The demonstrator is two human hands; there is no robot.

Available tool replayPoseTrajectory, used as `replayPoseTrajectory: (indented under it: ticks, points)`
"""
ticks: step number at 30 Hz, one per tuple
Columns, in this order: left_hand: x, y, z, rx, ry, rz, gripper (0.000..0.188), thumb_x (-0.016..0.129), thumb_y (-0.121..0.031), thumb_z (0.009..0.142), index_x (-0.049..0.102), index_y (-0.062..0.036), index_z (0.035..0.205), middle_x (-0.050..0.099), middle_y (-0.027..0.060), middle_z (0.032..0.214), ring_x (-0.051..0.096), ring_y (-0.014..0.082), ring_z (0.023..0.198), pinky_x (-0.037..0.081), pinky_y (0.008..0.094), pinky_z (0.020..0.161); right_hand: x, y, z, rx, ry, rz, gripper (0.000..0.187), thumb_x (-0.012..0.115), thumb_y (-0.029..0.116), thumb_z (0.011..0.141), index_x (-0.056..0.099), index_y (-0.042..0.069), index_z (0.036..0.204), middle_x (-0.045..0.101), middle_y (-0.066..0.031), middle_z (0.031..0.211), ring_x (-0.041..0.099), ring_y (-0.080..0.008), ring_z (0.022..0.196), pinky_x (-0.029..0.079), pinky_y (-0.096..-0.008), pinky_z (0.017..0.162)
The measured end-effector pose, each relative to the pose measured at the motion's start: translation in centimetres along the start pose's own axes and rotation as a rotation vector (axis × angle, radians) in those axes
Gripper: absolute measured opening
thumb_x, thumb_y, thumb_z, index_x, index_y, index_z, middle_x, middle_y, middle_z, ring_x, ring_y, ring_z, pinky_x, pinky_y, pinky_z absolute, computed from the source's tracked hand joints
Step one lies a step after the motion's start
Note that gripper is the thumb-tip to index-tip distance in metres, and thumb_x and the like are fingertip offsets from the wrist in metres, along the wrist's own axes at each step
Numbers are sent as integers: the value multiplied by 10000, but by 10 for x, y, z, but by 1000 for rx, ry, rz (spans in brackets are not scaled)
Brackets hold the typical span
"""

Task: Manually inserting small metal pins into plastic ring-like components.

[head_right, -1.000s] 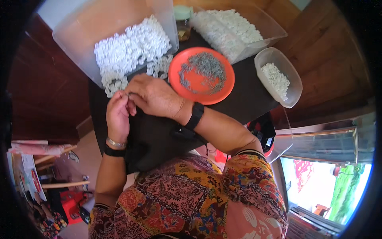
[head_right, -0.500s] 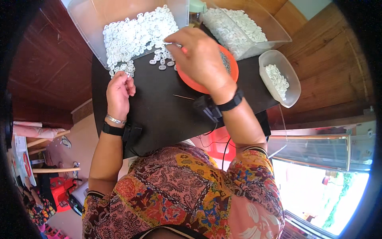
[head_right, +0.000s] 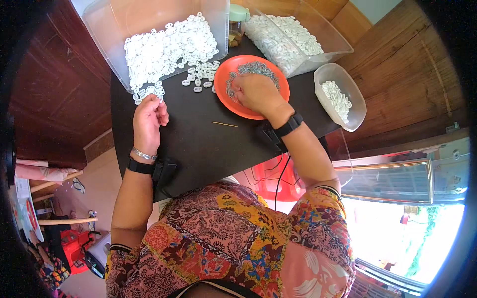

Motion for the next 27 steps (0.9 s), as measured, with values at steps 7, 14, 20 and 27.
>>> replayPoseTrajectory:
  ticks: [7, 14, 20, 27]
  points:
    - [-2, 0, -3, -1, -7, 19, 144, 506, -179, 816, 502, -99, 696, 505, -9, 578, 468, 91, 466, 323, 212, 439, 2, -10, 3, 131, 57, 35, 109, 605, 162, 769, 578, 57, 780, 607, -141, 765, 582, -330, 735, 445, -427, 653]
    - [1, 3, -2, -9, 36, 27, 154, 508, -189, 826, 506, -97, 702, 512, -7, 586, 467, 86, 464, 328, 208, 437, -7, -27, -3, 188, -58, 308, 107, 627, 161, 768, 612, 56, 785, 610, -104, 711, 592, -271, 677, 459, -379, 627]
    - [7, 1, -5, 14, 57, 89, 160, 506, -200, 828, 519, -87, 717, 511, -6, 587, 468, 84, 466, 334, 206, 436, -13, -30, -7, 294, -98, 479, 103, 654, 95, 727, 599, 20, 773, 593, -49, 677, 553, -141, 622, 449, -286, 578]
    - [8, 2, -6, 1, 79, 103, 157, 508, -193, 828, 522, -77, 723, 515, -5, 591, 463, 80, 467, 345, 204, 443, 1, -43, -9, 339, -90, 720, 94, 631, 52, 776, 627, 10, 859, 584, 3, 685, 540, -80, 641, 448, -240, 579]
Point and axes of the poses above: each hand's wrist, its own z-axis towards the middle knuckle, its own x-axis out of the palm, y = z × x, the point moved 6 cm from there along z, towards the middle knuckle
